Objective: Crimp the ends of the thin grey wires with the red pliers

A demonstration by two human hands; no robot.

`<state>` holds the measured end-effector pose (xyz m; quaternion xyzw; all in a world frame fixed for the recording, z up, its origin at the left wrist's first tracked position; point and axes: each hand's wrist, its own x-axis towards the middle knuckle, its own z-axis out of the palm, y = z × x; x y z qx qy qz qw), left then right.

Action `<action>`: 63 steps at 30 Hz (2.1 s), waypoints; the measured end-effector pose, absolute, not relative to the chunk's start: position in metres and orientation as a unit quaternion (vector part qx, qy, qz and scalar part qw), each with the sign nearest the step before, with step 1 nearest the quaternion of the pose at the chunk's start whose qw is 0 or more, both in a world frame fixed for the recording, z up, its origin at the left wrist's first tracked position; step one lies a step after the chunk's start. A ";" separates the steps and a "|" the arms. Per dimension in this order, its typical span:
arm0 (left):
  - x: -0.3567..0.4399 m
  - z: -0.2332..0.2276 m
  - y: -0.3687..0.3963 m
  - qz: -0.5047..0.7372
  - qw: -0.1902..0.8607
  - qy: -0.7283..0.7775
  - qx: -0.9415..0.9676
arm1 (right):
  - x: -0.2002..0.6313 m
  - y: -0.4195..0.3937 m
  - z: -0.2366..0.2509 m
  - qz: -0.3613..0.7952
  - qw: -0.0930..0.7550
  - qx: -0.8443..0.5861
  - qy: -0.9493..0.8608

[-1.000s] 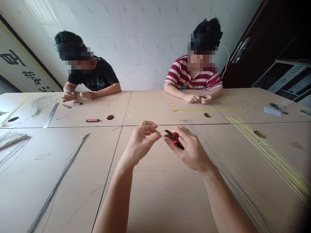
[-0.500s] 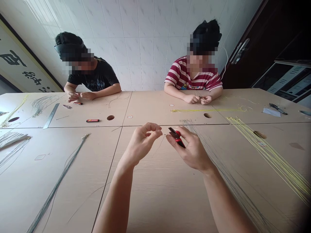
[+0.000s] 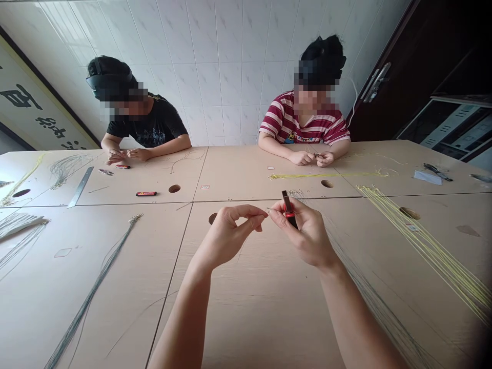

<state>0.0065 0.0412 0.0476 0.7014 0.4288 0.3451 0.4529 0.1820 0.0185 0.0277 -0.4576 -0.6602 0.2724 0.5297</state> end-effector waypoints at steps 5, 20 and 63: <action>0.009 0.051 0.036 0.323 0.425 0.444 0.720 | 0.181 0.020 0.023 0.202 0.526 -0.473 -0.678; -0.003 0.056 0.044 0.384 0.453 0.399 0.699 | 0.179 0.017 0.029 0.213 0.496 -0.466 -0.701; 0.007 0.054 0.042 0.372 0.525 0.364 0.673 | 0.180 0.019 0.028 0.122 0.490 -0.455 -0.733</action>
